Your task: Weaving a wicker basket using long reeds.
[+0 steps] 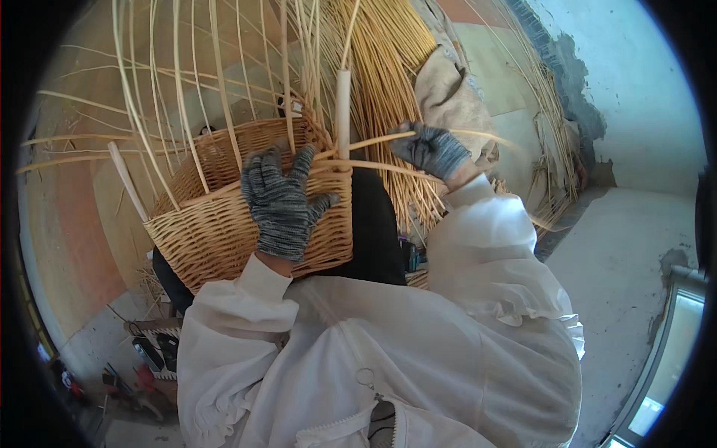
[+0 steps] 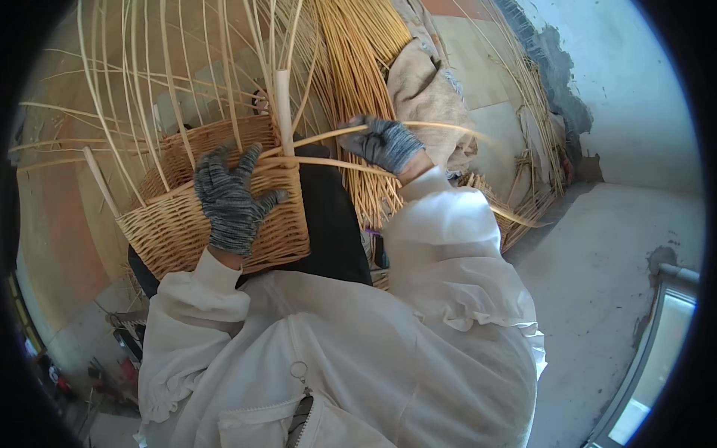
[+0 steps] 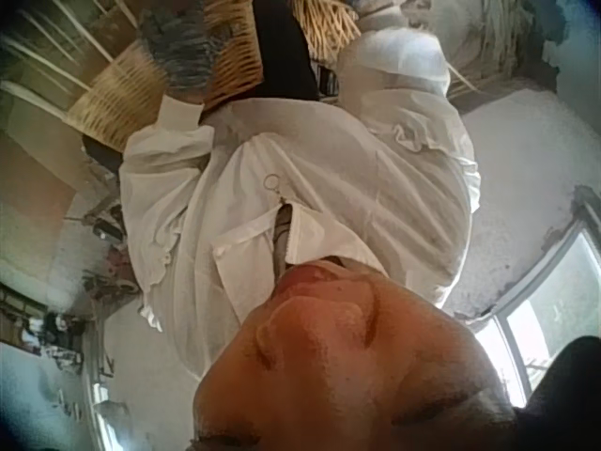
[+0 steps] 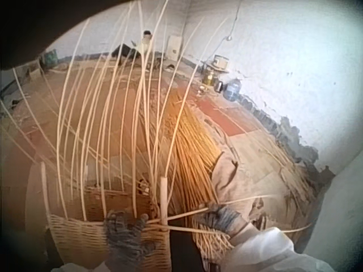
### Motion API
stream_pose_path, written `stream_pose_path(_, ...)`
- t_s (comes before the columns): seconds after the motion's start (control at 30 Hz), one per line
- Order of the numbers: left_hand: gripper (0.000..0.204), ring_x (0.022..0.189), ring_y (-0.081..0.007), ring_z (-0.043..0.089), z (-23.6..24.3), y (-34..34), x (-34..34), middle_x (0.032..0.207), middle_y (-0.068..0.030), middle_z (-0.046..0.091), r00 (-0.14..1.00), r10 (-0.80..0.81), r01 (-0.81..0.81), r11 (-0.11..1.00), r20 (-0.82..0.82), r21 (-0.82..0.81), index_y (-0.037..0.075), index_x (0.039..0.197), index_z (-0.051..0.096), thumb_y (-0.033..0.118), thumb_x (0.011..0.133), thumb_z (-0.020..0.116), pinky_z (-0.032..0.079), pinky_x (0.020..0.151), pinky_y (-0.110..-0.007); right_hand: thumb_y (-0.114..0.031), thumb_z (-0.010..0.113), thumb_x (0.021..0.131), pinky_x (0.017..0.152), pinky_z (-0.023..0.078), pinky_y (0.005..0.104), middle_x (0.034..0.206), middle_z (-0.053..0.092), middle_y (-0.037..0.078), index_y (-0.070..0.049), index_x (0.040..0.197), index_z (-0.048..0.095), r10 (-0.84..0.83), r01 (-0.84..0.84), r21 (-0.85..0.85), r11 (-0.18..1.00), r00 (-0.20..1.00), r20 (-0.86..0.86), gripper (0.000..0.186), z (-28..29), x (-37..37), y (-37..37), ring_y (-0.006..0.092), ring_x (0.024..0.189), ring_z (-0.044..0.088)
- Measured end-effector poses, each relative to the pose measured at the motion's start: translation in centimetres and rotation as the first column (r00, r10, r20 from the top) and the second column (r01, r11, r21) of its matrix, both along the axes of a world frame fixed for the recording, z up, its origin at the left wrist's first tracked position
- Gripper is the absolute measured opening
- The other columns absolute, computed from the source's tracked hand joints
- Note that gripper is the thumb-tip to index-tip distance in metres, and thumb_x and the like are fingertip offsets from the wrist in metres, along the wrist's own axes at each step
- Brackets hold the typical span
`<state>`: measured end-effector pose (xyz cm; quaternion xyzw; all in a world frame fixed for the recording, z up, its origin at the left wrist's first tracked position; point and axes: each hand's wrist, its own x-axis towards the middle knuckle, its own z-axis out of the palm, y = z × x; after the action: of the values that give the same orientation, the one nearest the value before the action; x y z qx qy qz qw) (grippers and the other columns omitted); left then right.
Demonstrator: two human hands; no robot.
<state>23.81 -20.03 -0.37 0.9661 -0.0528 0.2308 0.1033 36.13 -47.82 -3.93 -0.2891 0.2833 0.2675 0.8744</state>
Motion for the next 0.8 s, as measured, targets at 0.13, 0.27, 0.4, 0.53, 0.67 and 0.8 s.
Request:
stream_pose_path(0.13, 0.05, 0.098, -0.0288, 0.058, 4.6, -2.3, 3.6, 0.101, -0.0122, 0.064, 0.953, -0.083, -0.013, 0.949, -0.291, -0.315, 0.011, 0.117, 0.062, 0.045, 0.08, 0.066, 0.044, 0.089, -0.04, -0.024, 0.03, 0.101, 0.095, 0.043, 0.0597, 0.058, 0.04, 0.006, -0.005, 0.078, 0.042, -0.152, 0.127, 0.354, 0.927, 0.987, 0.042, 0.032, -1.0, 2.5, -0.1, 0.0237, 0.057, 0.046)
stream_pose_path(0.27, 0.039, 0.085, -0.0273, 0.063, 6.6, -3.3, 7.2, 0.094, -0.016, 0.067, 0.745, -0.194, -0.22, 0.832, -0.638, -0.51, 0.005, 0.108, 0.065, 0.038, 0.089, 0.058, 0.047, 0.081, -0.036, -0.033, 0.029, 0.101, 0.089, 0.044, 0.0581, 0.051, 0.032, 0.004, -0.006, 0.075, 0.04, -0.158, 0.143, 0.363, 0.921, 0.987, 0.012, 0.039, 2.6, 2.6, 0.8, 0.0204, 0.051, 0.037)
stream_pose_path(0.4, 0.039, 0.075, -0.0246, 0.065, 3.6, -3.3, 7.3, 0.08, -0.0106, 0.068, 0.799, -0.123, -0.202, 0.867, -0.588, -0.456, 0.008, 0.105, 0.066, 0.041, 0.09, 0.055, 0.05, 0.077, -0.038, -0.033, 0.035, 0.101, 0.079, 0.05, 0.0428, 0.057, 0.039, 0.004, -0.007, 0.078, 0.041, -0.328, 0.349, 0.03, 0.937, 0.842, 0.428, 0.035, 7.0, -3.1, 3.3, 0.0188, 0.056, 0.044)
stream_pose_path(0.53, 0.037, 0.069, -0.0229, 0.064, 3.3, -3.2, 7.1, 0.071, -0.0093, 0.065, 0.807, -0.156, -0.166, 0.865, -0.569, -0.473, 0.008, 0.1, 0.067, 0.041, 0.09, 0.055, 0.05, 0.074, -0.036, -0.014, 0.052, 0.093, 0.08, 0.05, 0.0347, 0.074, 0.05, 0.005, -0.003, 0.094, 0.056, 0.389, 0.657, -0.471, 0.588, 0.281, 0.877, 0.012, 10.6, -11.8, 6.3, 0.0188, 0.075, 0.053)
stream_pose_path(0.67, 0.034, 0.086, -0.0304, 0.063, 8.2, -5.5, 5.6, 0.086, -0.0174, 0.065, 0.796, 0.033, -0.218, 0.947, -0.604, -0.236, 0.007, 0.1, 0.065, 0.037, 0.085, 0.062, 0.045, 0.083, -0.047, -0.005, 0.053, 0.09, 0.08, 0.051, 0.0307, 0.094, 0.063, 0.012, 0.0, 0.105, 0.059, 0.849, 0.592, -0.676, 0.439, -0.027, 0.528, 0.017, 17.0, -12.2, 3.5, 0.0215, 0.092, 0.062)
stream_pose_path(0.8, 0.038, 0.083, -0.0311, 0.061, 10.1, -10.4, 1.2, 0.083, -0.0163, 0.062, 0.949, -0.279, 0.311, 0.902, 0.147, -0.299, 0.005, 0.096, 0.062, 0.037, 0.076, 0.069, 0.044, 0.083, -0.052, -0.011, 0.058, 0.088, 0.077, 0.053, 0.0331, 0.097, 0.065, 0.015, 0.0, 0.105, 0.061, 0.855, 0.697, -0.584, 0.416, -0.082, 0.512, 0.02, 19.7, -6.0, 4.2, 0.0258, 0.087, 0.065)
